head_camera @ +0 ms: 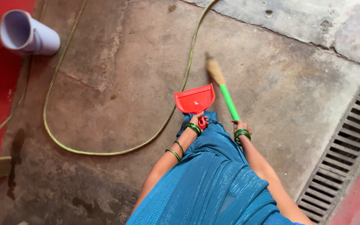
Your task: The person sweeps a concrete floor with a broom and dustpan, moving debris toward a drain and collecting it into the dustpan. The person repeatedly sweeps different areas and occasionally transfers debris into the dustpan.
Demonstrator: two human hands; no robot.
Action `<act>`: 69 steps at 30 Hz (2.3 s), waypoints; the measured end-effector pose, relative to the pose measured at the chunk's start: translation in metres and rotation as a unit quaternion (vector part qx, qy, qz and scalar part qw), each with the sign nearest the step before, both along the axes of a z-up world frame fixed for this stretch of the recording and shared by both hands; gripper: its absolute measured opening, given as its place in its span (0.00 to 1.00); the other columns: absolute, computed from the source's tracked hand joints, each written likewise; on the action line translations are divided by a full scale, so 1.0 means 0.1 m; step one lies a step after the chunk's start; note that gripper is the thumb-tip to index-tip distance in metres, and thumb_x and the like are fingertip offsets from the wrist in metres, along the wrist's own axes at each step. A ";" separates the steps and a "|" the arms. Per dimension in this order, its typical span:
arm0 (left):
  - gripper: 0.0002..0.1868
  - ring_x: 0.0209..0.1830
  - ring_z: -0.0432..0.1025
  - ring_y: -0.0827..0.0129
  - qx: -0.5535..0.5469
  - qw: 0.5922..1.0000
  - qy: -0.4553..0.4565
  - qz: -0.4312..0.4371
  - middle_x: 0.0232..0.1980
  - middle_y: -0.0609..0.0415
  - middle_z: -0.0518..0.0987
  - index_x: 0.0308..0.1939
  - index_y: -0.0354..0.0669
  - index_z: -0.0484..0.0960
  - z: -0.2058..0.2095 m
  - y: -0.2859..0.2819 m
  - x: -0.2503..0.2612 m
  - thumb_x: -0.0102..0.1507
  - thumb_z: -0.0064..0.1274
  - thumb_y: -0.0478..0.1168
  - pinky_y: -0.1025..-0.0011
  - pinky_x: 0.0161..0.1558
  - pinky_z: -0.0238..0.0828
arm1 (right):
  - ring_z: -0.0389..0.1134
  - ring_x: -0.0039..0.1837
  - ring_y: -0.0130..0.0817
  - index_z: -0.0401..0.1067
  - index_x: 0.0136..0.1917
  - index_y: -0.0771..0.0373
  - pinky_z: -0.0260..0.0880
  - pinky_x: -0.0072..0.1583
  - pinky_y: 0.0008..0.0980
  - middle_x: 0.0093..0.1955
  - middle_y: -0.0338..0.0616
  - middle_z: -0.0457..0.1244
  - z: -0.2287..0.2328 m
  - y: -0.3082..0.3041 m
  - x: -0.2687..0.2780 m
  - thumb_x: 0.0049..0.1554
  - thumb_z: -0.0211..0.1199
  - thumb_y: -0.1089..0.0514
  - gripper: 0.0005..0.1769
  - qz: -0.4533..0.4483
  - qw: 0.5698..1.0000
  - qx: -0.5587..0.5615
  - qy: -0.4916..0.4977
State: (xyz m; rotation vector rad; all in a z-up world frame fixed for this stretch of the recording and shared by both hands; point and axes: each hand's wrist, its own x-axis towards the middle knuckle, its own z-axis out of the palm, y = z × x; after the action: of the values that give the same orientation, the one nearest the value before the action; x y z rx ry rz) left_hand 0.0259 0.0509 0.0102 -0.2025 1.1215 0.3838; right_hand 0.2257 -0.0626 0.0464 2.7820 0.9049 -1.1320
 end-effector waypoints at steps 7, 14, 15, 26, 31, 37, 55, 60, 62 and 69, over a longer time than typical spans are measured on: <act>0.23 0.24 0.71 0.60 -0.043 0.995 -0.036 -0.088 0.29 0.44 0.76 0.38 0.32 0.75 -0.25 0.59 0.53 0.64 0.57 0.53 0.68 0.25 0.72 | 0.73 0.57 0.47 0.81 0.56 0.29 0.72 0.59 0.45 0.57 0.42 0.71 -0.03 0.06 0.54 0.60 0.63 0.45 0.12 -0.263 0.964 0.028 0.001; 0.22 0.25 0.71 0.61 -0.010 0.992 -0.074 -0.100 0.29 0.46 0.75 0.37 0.32 0.74 -0.18 1.45 0.94 0.67 0.57 0.52 0.69 0.26 0.73 | 0.73 0.56 0.50 0.78 0.59 0.43 0.72 0.60 0.46 0.53 0.56 0.71 -0.33 0.90 0.75 0.59 0.61 0.50 0.15 -0.277 0.940 0.179 -0.092; 0.22 0.25 0.71 0.61 -0.005 0.993 -0.079 -0.087 0.29 0.47 0.74 0.37 0.32 0.74 -0.15 1.58 0.95 0.67 0.56 0.51 0.69 0.26 0.72 | 0.72 0.56 0.53 0.77 0.61 0.43 0.71 0.59 0.48 0.54 0.57 0.71 -0.34 1.04 0.65 0.60 0.60 0.50 0.16 -0.252 0.946 0.180 -0.095; 0.21 0.23 0.69 0.61 -0.044 0.993 -0.058 -0.094 0.27 0.48 0.72 0.36 0.32 0.74 -0.25 2.48 0.93 0.67 0.54 0.51 0.68 0.24 0.70 | 0.68 0.60 0.65 0.72 0.66 0.30 0.69 0.60 0.57 0.60 0.60 0.63 -0.18 2.33 0.05 0.62 0.52 0.38 0.20 0.027 0.999 0.025 0.020; 0.20 0.22 0.71 0.60 -0.045 0.994 -0.055 -0.086 0.27 0.47 0.73 0.36 0.34 0.73 -0.25 2.64 1.11 0.67 0.56 0.50 0.68 0.23 0.70 | 0.69 0.63 0.58 0.71 0.68 0.29 0.70 0.63 0.55 0.63 0.53 0.68 -0.22 2.30 0.25 0.59 0.56 0.34 0.23 0.049 0.993 -0.062 0.086; 0.13 0.25 0.70 0.60 -0.046 0.996 -0.031 -0.076 0.31 0.49 0.75 0.41 0.42 0.74 -0.18 2.62 1.29 0.67 0.55 0.47 0.65 0.26 0.70 | 0.72 0.59 0.52 0.78 0.62 0.29 0.72 0.61 0.50 0.57 0.51 0.71 -0.20 1.95 0.54 0.63 0.55 0.42 0.17 -0.116 0.993 0.031 0.007; 0.22 0.23 0.71 0.60 -0.036 0.996 -0.027 -0.078 0.28 0.46 0.76 0.37 0.34 0.76 -0.22 3.22 1.99 0.67 0.55 0.53 0.67 0.27 0.73 | 0.70 0.53 0.60 0.76 0.60 0.32 0.69 0.55 0.55 0.53 0.58 0.64 -0.07 3.21 1.54 0.63 0.57 0.44 0.14 -0.010 0.996 0.077 -0.053; 0.21 0.24 0.70 0.61 -0.025 0.995 -0.047 -0.082 0.28 0.45 0.76 0.38 0.32 0.76 -0.04 3.41 2.27 0.67 0.57 0.50 0.69 0.27 0.73 | 0.72 0.52 0.55 0.79 0.56 0.30 0.69 0.55 0.53 0.55 0.55 0.65 -0.19 3.53 1.99 0.61 0.60 0.43 0.11 0.094 0.992 0.064 -0.050; 0.18 0.25 0.70 0.62 -0.017 0.997 -0.037 -0.065 0.29 0.47 0.76 0.38 0.35 0.75 0.01 3.52 2.41 0.67 0.57 0.49 0.69 0.28 0.73 | 0.75 0.54 0.47 0.78 0.56 0.31 0.72 0.58 0.47 0.54 0.47 0.70 -0.20 3.58 2.24 0.63 0.57 0.45 0.11 0.050 0.995 0.080 -0.011; 0.14 0.27 0.70 0.61 -0.019 0.999 -0.013 -0.028 0.32 0.47 0.76 0.38 0.39 0.74 -0.02 3.63 2.81 0.66 0.56 0.46 0.68 0.28 0.71 | 0.72 0.59 0.49 0.78 0.59 0.26 0.68 0.59 0.51 0.55 0.50 0.71 -0.11 3.45 3.15 0.64 0.59 0.43 0.13 -0.105 0.994 0.010 -0.011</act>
State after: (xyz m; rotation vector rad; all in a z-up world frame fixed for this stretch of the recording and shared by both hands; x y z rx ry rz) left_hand 0.3065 0.4142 0.0086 -0.2079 1.1073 0.3099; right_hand 0.5404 0.2824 0.0353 2.9560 0.6356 -1.1188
